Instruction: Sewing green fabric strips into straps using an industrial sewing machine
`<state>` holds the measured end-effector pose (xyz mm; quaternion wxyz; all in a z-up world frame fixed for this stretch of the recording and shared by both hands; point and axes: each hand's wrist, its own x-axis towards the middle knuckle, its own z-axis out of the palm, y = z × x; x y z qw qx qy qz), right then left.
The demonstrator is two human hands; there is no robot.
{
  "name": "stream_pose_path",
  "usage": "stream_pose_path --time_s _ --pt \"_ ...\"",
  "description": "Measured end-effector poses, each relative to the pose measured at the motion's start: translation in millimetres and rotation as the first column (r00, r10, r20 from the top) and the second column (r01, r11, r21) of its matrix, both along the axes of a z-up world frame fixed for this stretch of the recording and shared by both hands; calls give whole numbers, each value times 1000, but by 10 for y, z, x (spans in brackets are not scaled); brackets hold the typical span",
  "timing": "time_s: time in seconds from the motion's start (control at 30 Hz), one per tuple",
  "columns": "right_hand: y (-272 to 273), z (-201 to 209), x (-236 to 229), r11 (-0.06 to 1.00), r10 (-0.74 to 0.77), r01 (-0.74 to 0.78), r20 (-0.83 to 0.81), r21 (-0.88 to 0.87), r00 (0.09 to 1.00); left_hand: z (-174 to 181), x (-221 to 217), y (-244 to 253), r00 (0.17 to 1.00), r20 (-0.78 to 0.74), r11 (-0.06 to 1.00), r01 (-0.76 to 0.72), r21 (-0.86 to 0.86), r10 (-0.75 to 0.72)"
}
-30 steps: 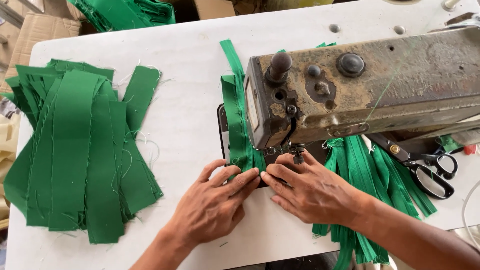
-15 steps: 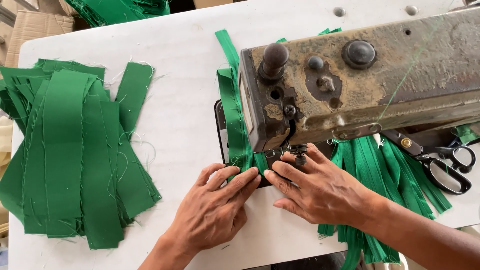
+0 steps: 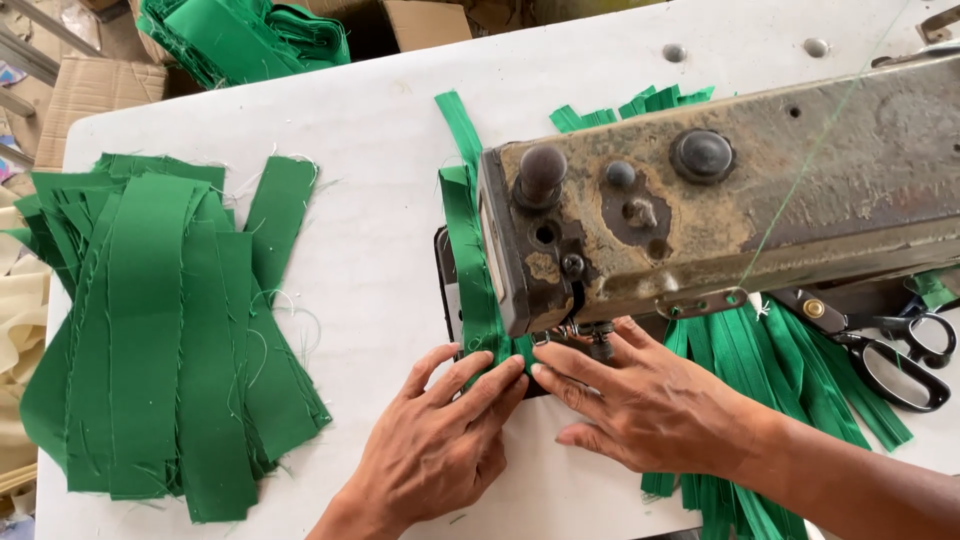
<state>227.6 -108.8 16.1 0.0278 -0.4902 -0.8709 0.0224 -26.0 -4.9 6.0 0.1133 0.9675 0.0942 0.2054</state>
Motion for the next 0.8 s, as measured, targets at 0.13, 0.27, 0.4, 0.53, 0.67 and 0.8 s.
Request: stream_pose_path --time_s 0.13,0.27,0.4,0.53,0.67,0.8 --pt "-2 -22 47 995 93 -93 -27 -23 995 -14 -4 0 1000 -2 998 -2 -62 2" --pt "9 1 59 994 103 -105 -40 -44 994 10 -12 -24 999 -37 999 -13 -49 12" --pt "32 15 48 994 112 -112 -47 -12 993 -42 -40 -21 999 -38 999 -16 -36 15" --pt "29 17 31 997 63 -64 -30 -32 998 7 24 27 1000 -3 994 -9 -113 9" --pt "23 32 9 1000 15 -16 -41 -12 999 -53 68 47 999 34 999 -5 -54 7" --pt "69 92 19 997 5 -10 -59 -79 998 -33 111 88 997 75 1000 -5 8 4"
